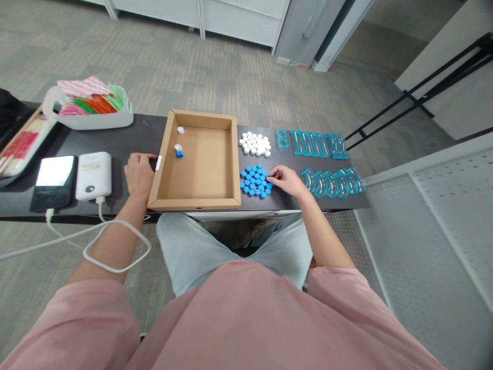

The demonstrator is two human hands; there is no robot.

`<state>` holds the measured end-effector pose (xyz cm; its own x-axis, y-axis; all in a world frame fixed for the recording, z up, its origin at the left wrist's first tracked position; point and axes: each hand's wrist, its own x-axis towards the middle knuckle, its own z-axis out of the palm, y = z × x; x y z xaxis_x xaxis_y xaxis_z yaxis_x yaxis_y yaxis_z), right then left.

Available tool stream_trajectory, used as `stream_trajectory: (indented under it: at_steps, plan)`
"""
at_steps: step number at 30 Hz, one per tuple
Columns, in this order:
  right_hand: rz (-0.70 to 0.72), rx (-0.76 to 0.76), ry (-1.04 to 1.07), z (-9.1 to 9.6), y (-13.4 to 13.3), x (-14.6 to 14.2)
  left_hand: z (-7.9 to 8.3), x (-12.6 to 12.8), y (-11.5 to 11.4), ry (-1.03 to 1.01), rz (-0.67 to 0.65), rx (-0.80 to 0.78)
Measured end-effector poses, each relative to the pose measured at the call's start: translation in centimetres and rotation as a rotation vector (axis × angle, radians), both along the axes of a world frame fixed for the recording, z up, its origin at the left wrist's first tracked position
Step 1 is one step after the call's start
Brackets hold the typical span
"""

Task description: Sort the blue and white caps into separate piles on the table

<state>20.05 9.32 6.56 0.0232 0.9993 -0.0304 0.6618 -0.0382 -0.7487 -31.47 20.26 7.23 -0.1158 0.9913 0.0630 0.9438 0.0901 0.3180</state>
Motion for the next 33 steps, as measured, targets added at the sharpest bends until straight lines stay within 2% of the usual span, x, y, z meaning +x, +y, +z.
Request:
stream_trajectory:
  at_steps: [5,12,19,27,33]
  plan:
    - [0.005,0.024,0.033,-0.3,-0.5,-0.2,0.4,0.1,0.0,0.013,0.002,-0.02]
    - [-0.196,0.098,0.053,-1.5,0.1,0.3,0.2,0.1,0.0,0.006,0.001,0.002]
    - [-0.283,0.123,0.18,-2.5,-0.6,0.4,0.5,0.1,-0.2,0.033,-0.008,-0.016]
    - [-0.252,0.131,0.234,-3.1,-1.6,-0.3,0.9,0.5,-0.4,0.001,0.009,-0.011]
    - [-0.132,0.111,0.201,-2.5,-2.2,-0.7,1.1,0.4,-0.4,0.0,0.007,-0.049]
